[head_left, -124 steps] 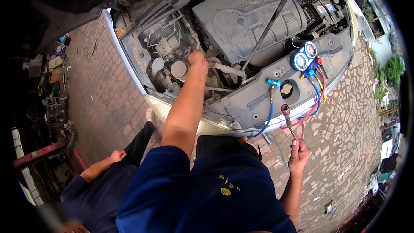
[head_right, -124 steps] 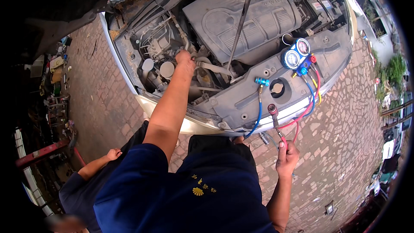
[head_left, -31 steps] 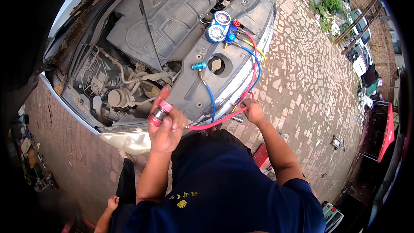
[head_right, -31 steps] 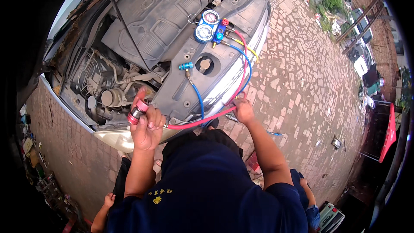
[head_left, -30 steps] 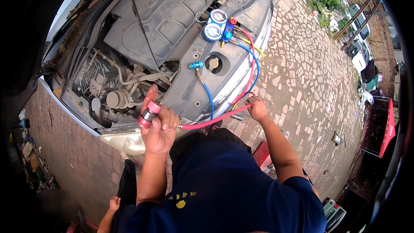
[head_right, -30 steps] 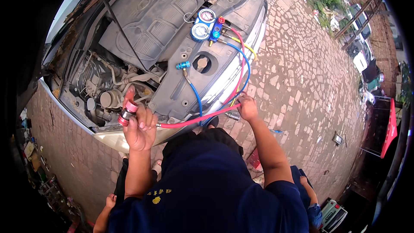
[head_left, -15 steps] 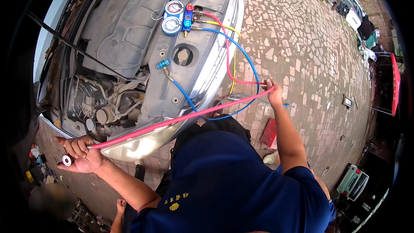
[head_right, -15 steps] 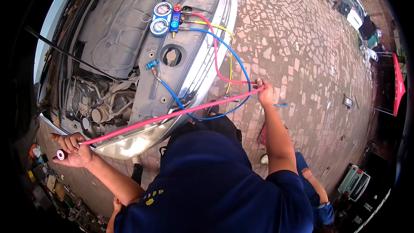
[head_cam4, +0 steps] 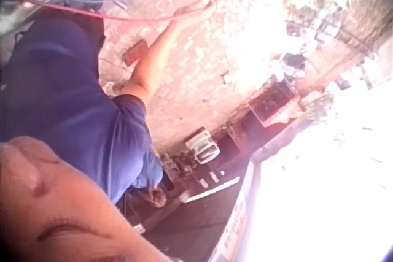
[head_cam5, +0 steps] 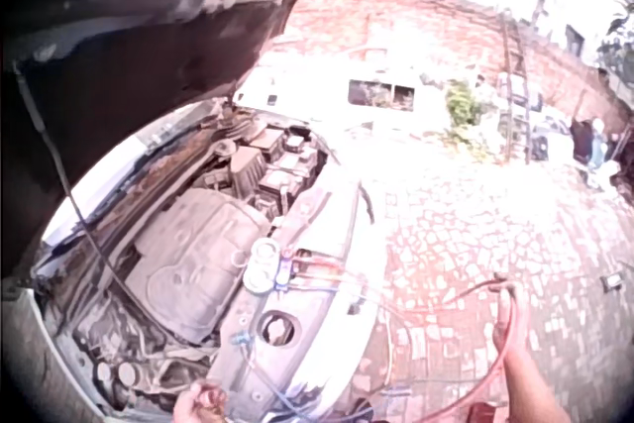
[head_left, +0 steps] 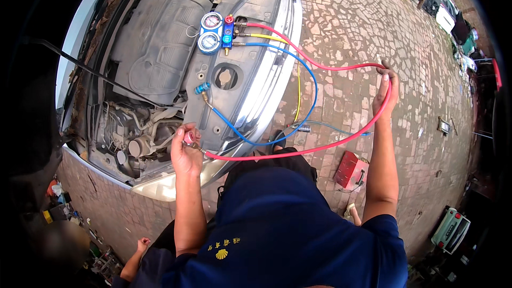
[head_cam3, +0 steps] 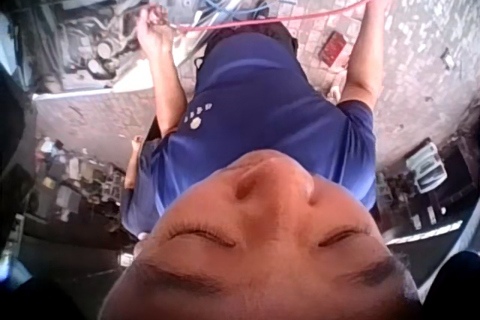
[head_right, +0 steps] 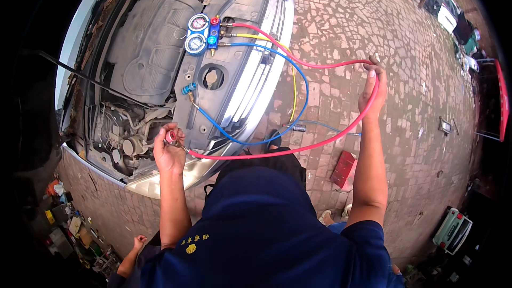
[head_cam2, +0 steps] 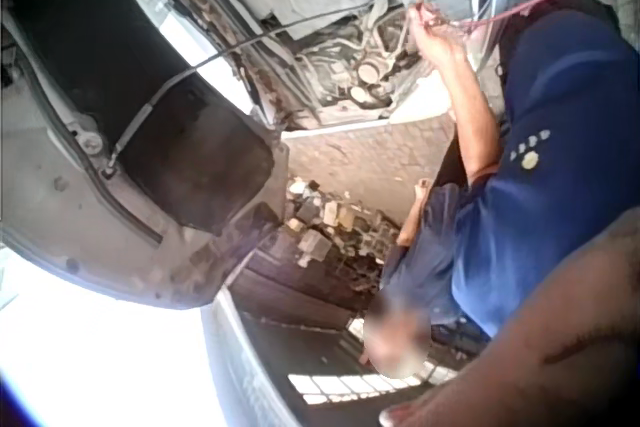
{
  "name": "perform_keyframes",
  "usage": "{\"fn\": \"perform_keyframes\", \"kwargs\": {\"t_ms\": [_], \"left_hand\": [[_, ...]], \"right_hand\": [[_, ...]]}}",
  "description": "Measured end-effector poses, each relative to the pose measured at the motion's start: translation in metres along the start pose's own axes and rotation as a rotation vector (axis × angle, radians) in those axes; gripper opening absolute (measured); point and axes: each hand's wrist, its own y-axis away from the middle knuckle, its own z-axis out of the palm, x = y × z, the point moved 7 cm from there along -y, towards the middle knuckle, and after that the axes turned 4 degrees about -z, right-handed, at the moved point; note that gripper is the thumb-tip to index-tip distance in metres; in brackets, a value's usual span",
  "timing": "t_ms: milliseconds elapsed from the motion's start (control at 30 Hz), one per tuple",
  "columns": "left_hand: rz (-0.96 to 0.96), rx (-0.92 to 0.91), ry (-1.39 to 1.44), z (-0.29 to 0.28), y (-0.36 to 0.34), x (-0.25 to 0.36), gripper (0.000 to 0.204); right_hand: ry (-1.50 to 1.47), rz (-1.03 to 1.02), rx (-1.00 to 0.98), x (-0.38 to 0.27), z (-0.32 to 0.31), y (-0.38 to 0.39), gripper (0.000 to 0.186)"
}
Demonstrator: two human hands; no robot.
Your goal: The person connects a manifold gauge set to the air conditioning service ports of a car, connects a refrigerant canister to the yellow charging hose, and uses the gauges to service the system.
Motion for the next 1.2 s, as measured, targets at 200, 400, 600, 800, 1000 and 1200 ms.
{"fn": "perform_keyframes", "kwargs": {"t_ms": [200, 400, 600, 800, 1000, 1200], "left_hand": [[0.098, -0.037, 0.110, 0.038, -0.006, -0.003, 0.046], [0.118, -0.017, 0.320, 0.016, -0.003, 0.077, 0.066], [0.117, -0.147, 0.493, -0.025, 0.017, 0.119, 0.060], [-0.052, -0.274, 0.806, -0.052, 0.042, 0.084, 0.056], [-0.132, -0.382, 0.967, -0.033, 0.050, 0.068, 0.053], [0.085, -0.058, 0.637, -0.071, 0.038, 0.090, 0.061]], "right_hand": [[-0.134, -0.114, -0.016, -0.059, -0.033, -0.023, 0.026], [0.141, -0.312, -0.990, -0.135, 0.025, 0.031, 0.024], [0.498, -0.271, -1.329, -0.126, 0.055, 0.057, 0.062], [0.214, -0.482, -1.439, -0.234, 0.097, 0.063, 0.079], [-0.682, -0.300, -1.608, -0.326, 0.215, 0.214, 0.058], [-0.663, 0.138, -1.772, -0.300, 0.273, 0.288, 0.041]]}}
